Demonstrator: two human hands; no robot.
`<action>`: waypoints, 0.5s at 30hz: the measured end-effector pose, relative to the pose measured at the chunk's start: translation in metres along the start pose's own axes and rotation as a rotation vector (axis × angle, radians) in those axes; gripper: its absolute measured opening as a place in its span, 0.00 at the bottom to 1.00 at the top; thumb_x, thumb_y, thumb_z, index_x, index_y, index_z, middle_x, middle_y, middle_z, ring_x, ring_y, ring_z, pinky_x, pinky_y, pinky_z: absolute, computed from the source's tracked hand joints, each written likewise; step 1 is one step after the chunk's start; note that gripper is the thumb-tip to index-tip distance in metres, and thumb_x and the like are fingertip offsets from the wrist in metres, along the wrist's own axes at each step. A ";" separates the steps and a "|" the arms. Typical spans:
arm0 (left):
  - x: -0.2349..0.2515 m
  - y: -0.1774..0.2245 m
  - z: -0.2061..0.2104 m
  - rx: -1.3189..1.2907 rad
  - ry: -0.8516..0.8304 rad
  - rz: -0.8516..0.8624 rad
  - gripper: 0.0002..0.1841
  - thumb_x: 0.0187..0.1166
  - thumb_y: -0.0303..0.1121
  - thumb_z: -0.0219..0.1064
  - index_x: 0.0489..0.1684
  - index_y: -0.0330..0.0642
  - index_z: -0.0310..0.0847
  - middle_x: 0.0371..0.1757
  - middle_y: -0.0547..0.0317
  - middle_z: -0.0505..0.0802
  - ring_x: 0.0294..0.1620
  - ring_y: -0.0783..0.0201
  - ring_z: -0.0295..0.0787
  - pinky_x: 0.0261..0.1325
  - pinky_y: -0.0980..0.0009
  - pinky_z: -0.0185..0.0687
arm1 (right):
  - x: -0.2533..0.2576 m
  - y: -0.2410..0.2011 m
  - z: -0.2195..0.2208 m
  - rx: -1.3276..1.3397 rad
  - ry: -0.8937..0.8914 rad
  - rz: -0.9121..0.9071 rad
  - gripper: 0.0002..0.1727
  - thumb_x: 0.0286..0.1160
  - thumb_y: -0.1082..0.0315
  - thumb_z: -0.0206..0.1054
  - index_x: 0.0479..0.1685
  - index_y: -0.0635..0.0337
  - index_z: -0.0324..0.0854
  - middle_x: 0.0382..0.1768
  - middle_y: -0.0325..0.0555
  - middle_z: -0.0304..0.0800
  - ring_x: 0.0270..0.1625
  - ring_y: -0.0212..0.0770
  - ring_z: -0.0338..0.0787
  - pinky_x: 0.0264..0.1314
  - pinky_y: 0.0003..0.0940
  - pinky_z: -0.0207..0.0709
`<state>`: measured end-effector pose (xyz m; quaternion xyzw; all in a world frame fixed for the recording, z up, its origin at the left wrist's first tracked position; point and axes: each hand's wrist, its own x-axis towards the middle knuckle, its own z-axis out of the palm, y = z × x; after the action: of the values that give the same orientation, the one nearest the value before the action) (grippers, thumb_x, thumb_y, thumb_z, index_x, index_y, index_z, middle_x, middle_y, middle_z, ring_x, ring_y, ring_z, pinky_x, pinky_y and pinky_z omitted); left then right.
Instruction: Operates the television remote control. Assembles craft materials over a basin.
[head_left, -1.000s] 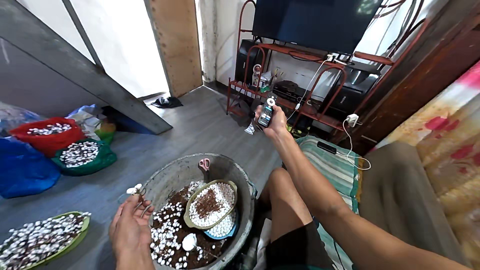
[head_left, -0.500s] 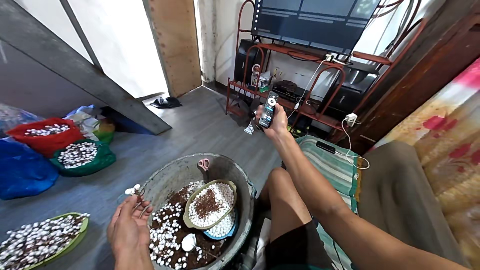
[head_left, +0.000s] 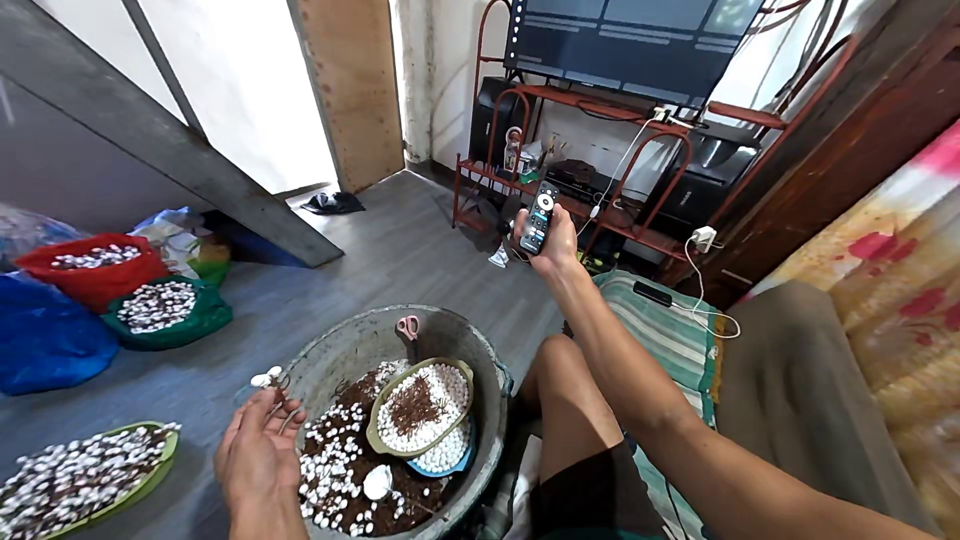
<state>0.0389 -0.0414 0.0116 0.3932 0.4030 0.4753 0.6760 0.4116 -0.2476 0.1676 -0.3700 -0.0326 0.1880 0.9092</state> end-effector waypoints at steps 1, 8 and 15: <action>0.000 0.000 0.000 0.000 0.001 0.001 0.07 0.89 0.34 0.58 0.49 0.45 0.80 0.38 0.64 0.88 0.31 0.68 0.88 0.32 0.72 0.88 | 0.000 0.000 0.000 0.001 0.001 0.002 0.27 0.91 0.41 0.41 0.61 0.54 0.73 0.42 0.49 0.91 0.37 0.43 0.92 0.40 0.40 0.87; 0.001 0.000 0.000 -0.002 -0.001 -0.001 0.07 0.90 0.35 0.57 0.48 0.46 0.80 0.39 0.64 0.88 0.32 0.69 0.88 0.33 0.72 0.88 | 0.001 0.000 -0.001 0.007 0.002 0.007 0.29 0.91 0.40 0.41 0.62 0.54 0.73 0.41 0.50 0.92 0.37 0.43 0.93 0.40 0.40 0.87; -0.001 0.000 0.001 -0.008 0.001 -0.005 0.07 0.90 0.34 0.57 0.48 0.46 0.81 0.38 0.64 0.88 0.32 0.69 0.88 0.32 0.73 0.88 | 0.001 0.001 0.000 0.008 0.008 0.007 0.28 0.91 0.40 0.41 0.62 0.54 0.73 0.42 0.50 0.92 0.37 0.43 0.93 0.40 0.39 0.87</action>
<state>0.0395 -0.0421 0.0124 0.3892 0.4023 0.4752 0.6789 0.4122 -0.2470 0.1669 -0.3674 -0.0268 0.1897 0.9101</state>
